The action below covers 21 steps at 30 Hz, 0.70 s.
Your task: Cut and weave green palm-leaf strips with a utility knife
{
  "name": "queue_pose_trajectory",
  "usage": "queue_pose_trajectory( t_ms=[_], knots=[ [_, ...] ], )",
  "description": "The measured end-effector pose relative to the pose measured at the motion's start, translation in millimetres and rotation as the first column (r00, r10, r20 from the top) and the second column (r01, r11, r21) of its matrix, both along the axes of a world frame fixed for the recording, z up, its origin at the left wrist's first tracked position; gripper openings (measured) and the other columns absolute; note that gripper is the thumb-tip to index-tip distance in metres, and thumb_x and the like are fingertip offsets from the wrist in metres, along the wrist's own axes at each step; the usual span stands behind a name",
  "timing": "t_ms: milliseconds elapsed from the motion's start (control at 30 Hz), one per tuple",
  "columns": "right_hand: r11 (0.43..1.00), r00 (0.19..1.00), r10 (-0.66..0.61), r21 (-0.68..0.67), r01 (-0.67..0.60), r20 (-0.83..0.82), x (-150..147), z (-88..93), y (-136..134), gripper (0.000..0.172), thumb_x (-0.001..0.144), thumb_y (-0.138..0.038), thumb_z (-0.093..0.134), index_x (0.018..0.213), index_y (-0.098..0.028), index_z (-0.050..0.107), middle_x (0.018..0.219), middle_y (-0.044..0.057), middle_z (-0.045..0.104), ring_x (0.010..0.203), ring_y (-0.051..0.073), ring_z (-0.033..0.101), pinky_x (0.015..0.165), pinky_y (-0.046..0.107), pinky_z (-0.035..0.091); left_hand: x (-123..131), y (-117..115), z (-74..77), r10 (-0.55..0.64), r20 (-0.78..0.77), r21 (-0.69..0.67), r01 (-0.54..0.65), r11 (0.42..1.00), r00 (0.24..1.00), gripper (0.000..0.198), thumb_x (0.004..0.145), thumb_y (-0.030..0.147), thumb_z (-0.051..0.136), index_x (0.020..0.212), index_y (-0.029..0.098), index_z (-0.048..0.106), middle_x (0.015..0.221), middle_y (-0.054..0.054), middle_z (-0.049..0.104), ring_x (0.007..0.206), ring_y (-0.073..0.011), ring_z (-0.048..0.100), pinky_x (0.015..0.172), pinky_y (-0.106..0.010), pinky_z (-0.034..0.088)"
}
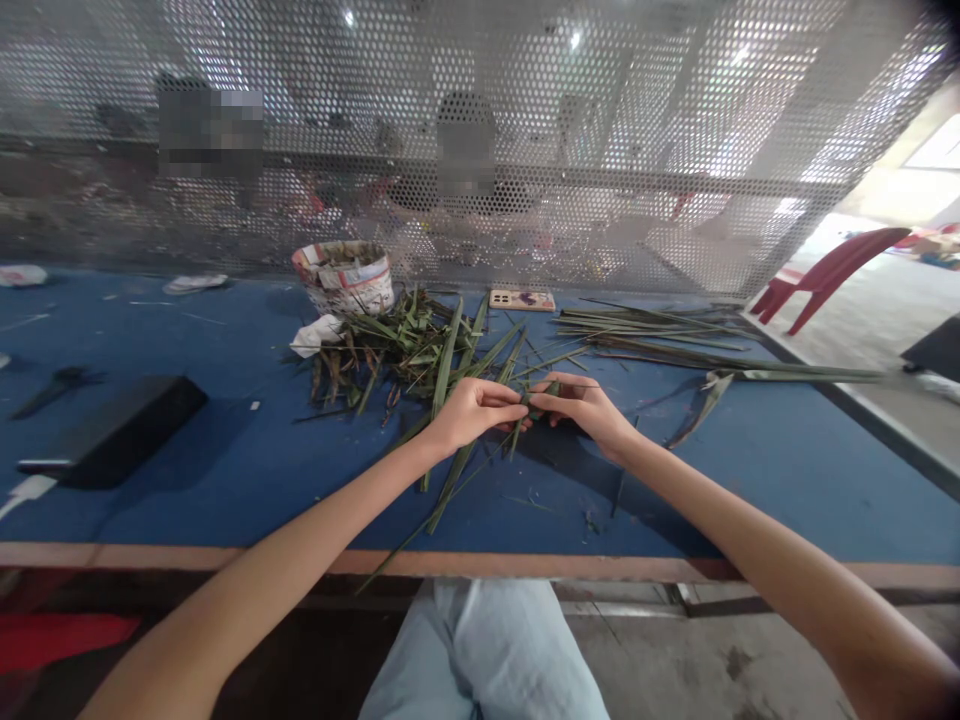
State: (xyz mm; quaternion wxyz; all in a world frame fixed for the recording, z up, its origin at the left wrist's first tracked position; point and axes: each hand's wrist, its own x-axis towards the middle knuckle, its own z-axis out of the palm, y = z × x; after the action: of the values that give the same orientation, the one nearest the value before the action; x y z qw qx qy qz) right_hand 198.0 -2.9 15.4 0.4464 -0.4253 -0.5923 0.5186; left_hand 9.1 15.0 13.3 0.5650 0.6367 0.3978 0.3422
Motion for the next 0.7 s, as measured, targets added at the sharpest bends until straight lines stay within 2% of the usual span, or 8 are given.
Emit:
queue_pose_trajectory(
  t_ms=[167, 367, 567, 700],
  knots=[
    [1.000, 1.000, 0.011, -0.020, -0.012, -0.025, 0.0, -0.6, 0.6, 0.031, 0.070, -0.039, 0.072, 0.092, -0.017, 0.069, 0.079, 0.003, 0.067, 0.068, 0.013, 0.060, 0.056, 0.023, 0.046, 0.3, -1.2, 2.8, 0.025, -0.001, -0.002, -0.025, 1.000, 1.000, 0.015, 0.069, 0.025, 0.074, 0.078, 0.013, 0.072, 0.072, -0.007, 0.074, 0.069, -0.0177, 0.070, 0.063, -0.025, 0.054],
    [0.999, 1.000, -0.012, 0.040, 0.011, 0.009, -1.6, -3.7, 1.5, 0.030, 0.069, -0.040, 0.074, 0.084, -0.015, 0.071, 0.072, 0.003, 0.066, 0.060, 0.011, 0.055, 0.052, 0.023, 0.044, 0.6, -0.9, 0.9, 0.007, 0.004, -0.037, -0.007, 0.999, 1.000, 0.018, 0.068, 0.026, 0.075, 0.080, 0.013, 0.072, 0.074, -0.008, 0.074, 0.071, -0.0188, 0.070, 0.067, -0.027, 0.056],
    [0.998, 0.999, -0.031, 0.057, 0.030, 0.028, -0.7, -7.4, 2.8, 0.029, 0.069, -0.042, 0.074, 0.082, -0.016, 0.072, 0.074, 0.003, 0.067, 0.062, 0.012, 0.055, 0.053, 0.023, 0.045, -1.7, 1.0, -1.8, -0.068, 0.012, -0.015, 0.068, 0.998, 0.998, 0.019, 0.070, 0.027, 0.074, 0.082, 0.013, 0.072, 0.076, -0.008, 0.074, 0.074, -0.0189, 0.071, 0.071, -0.028, 0.056],
    [0.997, 0.998, -0.039, 0.069, 0.035, 0.058, 0.3, -9.2, 3.6, 0.030, 0.070, -0.044, 0.073, 0.083, -0.017, 0.072, 0.076, 0.004, 0.068, 0.064, 0.013, 0.057, 0.055, 0.024, 0.046, -1.9, 0.3, -0.4, -0.076, -0.002, -0.011, 0.076, 0.997, 0.997, 0.016, 0.070, 0.024, 0.073, 0.082, 0.014, 0.072, 0.077, -0.008, 0.074, 0.074, -0.0180, 0.071, 0.073, -0.028, 0.056]
  ],
)
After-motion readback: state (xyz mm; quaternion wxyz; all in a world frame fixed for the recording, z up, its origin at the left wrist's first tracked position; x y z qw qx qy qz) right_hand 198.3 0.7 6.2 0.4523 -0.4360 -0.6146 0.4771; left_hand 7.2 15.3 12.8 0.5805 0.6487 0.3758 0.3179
